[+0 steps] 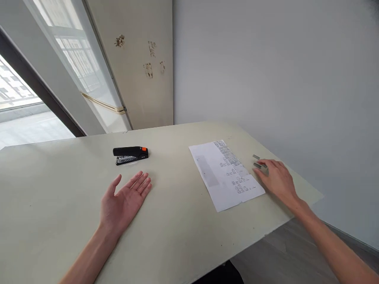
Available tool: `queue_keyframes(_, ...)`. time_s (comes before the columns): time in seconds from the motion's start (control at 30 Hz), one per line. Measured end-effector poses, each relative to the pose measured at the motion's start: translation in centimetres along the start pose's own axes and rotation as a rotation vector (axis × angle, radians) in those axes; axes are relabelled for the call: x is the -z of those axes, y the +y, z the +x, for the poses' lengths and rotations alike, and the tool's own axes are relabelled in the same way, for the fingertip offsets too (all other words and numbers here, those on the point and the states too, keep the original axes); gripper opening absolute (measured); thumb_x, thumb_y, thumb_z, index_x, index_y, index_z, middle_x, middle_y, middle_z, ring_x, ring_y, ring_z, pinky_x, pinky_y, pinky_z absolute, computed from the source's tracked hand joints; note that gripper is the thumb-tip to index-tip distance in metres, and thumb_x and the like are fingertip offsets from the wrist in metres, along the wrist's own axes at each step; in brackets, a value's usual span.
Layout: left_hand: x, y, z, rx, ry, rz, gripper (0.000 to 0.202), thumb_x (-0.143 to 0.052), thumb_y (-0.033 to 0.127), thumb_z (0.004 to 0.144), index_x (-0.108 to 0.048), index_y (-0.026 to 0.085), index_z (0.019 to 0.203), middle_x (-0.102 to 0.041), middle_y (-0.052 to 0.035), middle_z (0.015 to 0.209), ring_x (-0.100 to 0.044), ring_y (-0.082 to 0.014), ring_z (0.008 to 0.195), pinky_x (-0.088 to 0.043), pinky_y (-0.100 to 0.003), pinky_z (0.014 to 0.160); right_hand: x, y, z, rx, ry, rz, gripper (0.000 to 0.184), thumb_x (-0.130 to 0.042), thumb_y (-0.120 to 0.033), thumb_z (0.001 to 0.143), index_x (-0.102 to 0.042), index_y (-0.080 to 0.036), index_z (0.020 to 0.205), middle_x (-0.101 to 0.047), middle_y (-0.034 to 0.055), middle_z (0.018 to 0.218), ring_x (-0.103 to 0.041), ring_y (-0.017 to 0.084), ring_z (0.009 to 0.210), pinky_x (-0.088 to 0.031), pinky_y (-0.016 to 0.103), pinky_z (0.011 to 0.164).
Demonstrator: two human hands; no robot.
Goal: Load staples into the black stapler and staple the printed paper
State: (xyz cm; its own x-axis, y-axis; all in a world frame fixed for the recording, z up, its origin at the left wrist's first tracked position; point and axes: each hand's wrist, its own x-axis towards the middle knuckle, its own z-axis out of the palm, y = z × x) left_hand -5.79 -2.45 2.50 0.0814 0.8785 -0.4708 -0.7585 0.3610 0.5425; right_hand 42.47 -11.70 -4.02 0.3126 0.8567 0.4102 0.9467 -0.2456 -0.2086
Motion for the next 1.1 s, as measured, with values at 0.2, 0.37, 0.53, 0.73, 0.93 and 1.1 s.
queue_keyframes(0.2, 0.4, 0.2, 0.8, 0.014, 0.001, 0.010, 0.041, -0.053, 0.034, 0.103, -0.063, 0.008, 0.132, -0.072, -0.0201, 0.114, -0.075, -0.0273, 0.108, -0.068, -0.040, 0.087, 1.1, -5.8, -7.5, -0.002, -0.135, 0.280, 0.043, -0.048, -0.056, 0.105, -0.063, -0.033, 0.138, -0.060, 0.0067, 0.154, -0.055, 0.033, 0.141, -0.053, 0.053, 0.111)
queue_keyframes(0.37, 0.1, 0.2, 0.6, 0.015, -0.016, 0.007, 0.034, -0.053, 0.032, 0.103, -0.064, 0.009, 0.125, -0.071, -0.0170, 0.107, -0.075, -0.0242, 0.099, -0.068, -0.036, 0.085, 0.6, -7.1, -9.2, -0.011, -0.168, 0.309, 0.054, -0.046, -0.056, 0.107, -0.050, -0.033, 0.156, -0.042, 0.0030, 0.170, -0.032, 0.034, 0.160, -0.039, 0.062, 0.125)
queue_keyframes(0.53, -0.4, 0.3, 0.4, 0.014, -0.026, 0.008, 0.030, -0.052, 0.031, 0.103, -0.065, 0.011, 0.121, -0.070, -0.0144, 0.102, -0.074, -0.0215, 0.091, -0.068, -0.033, 0.080, 0.2, -7.1, -8.8, -0.009, -0.183, 0.239, 0.060, -0.043, -0.057, 0.108, -0.042, -0.031, 0.163, -0.030, 0.0024, 0.176, -0.025, 0.032, 0.163, -0.028, 0.063, 0.131)
queue_keyframes(0.73, -0.3, 0.3, 0.7, 0.011, -0.031, 0.039, 0.028, -0.051, 0.030, 0.103, -0.068, 0.010, 0.115, -0.069, -0.0139, 0.098, -0.074, -0.0211, 0.087, -0.068, -0.033, 0.078, -0.2, -7.0, -9.0, -0.001, -0.216, 0.185, 0.063, -0.041, -0.057, 0.108, -0.037, -0.033, 0.166, -0.024, 0.0003, 0.177, -0.023, 0.031, 0.163, -0.028, 0.062, 0.132)
queue_keyframes(0.93, -0.6, 0.1, 1.0, 0.005, -0.015, 0.208, 0.021, -0.051, 0.010, 0.098, -0.072, 0.011, 0.097, -0.070, -0.0116, 0.092, -0.073, -0.0198, 0.079, -0.069, -0.032, 0.073, -0.3, -6.9, -9.0, 0.007, -0.209, 0.190, 0.063, -0.042, -0.057, 0.108, -0.034, -0.037, 0.167, -0.023, -0.0014, 0.177, -0.024, 0.034, 0.163, -0.032, 0.065, 0.129)
queue_keyframes(1.1, -0.2, -0.1, 1.6, 0.010, -0.050, 0.282, 0.020, -0.056, 0.003, 0.093, -0.074, 0.013, 0.091, -0.071, -0.0104, 0.093, -0.073, -0.0198, 0.078, -0.069, -0.032, 0.070, -0.5, -6.6, -9.2, -0.023, -0.215, 0.190, 0.063, -0.043, -0.058, 0.108, -0.032, -0.040, 0.167, -0.021, -0.0030, 0.178, -0.022, 0.038, 0.163, -0.041, 0.069, 0.122)
